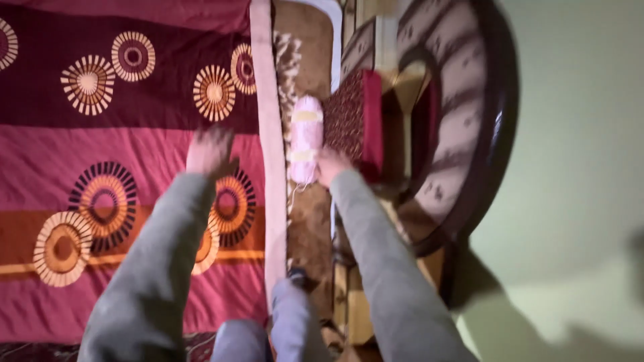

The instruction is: Tucking the edges of a decorative quilt into the bed frame to make the bed.

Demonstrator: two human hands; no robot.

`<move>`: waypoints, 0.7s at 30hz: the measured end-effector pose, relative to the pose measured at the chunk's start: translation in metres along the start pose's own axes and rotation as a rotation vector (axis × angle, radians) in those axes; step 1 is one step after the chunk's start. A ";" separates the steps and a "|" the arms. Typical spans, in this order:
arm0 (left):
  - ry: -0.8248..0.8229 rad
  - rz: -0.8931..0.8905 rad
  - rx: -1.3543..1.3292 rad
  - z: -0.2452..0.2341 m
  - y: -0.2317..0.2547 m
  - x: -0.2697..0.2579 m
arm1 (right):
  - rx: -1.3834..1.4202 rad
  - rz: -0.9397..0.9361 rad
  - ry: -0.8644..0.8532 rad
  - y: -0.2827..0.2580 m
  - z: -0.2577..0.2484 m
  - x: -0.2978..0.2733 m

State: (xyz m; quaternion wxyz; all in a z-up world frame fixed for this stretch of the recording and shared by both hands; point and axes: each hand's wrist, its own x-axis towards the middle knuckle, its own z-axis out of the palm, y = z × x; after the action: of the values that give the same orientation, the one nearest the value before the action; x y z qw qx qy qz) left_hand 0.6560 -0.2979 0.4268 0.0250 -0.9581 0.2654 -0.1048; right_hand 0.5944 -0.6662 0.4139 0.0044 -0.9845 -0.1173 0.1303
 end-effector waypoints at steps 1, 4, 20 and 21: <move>-0.086 -0.012 -0.009 0.000 0.005 -0.016 | 0.027 0.022 -0.098 -0.003 -0.012 0.000; -0.264 -0.045 -0.050 0.013 0.013 -0.051 | 0.054 0.041 -0.243 -0.001 -0.028 -0.002; -0.463 -0.352 -0.047 0.068 -0.108 0.142 | -0.049 -0.187 -0.325 0.036 -0.108 0.252; -0.480 -0.359 -0.059 0.078 -0.118 0.153 | -0.050 -0.194 -0.346 0.037 -0.108 0.281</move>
State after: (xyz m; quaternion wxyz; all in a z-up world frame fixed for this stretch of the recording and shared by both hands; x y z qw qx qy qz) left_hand 0.8599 -0.2761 0.3912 0.0402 -0.9874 0.0814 0.1299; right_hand 0.8946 -0.6344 0.4455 -0.0277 -0.9313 -0.2138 0.2934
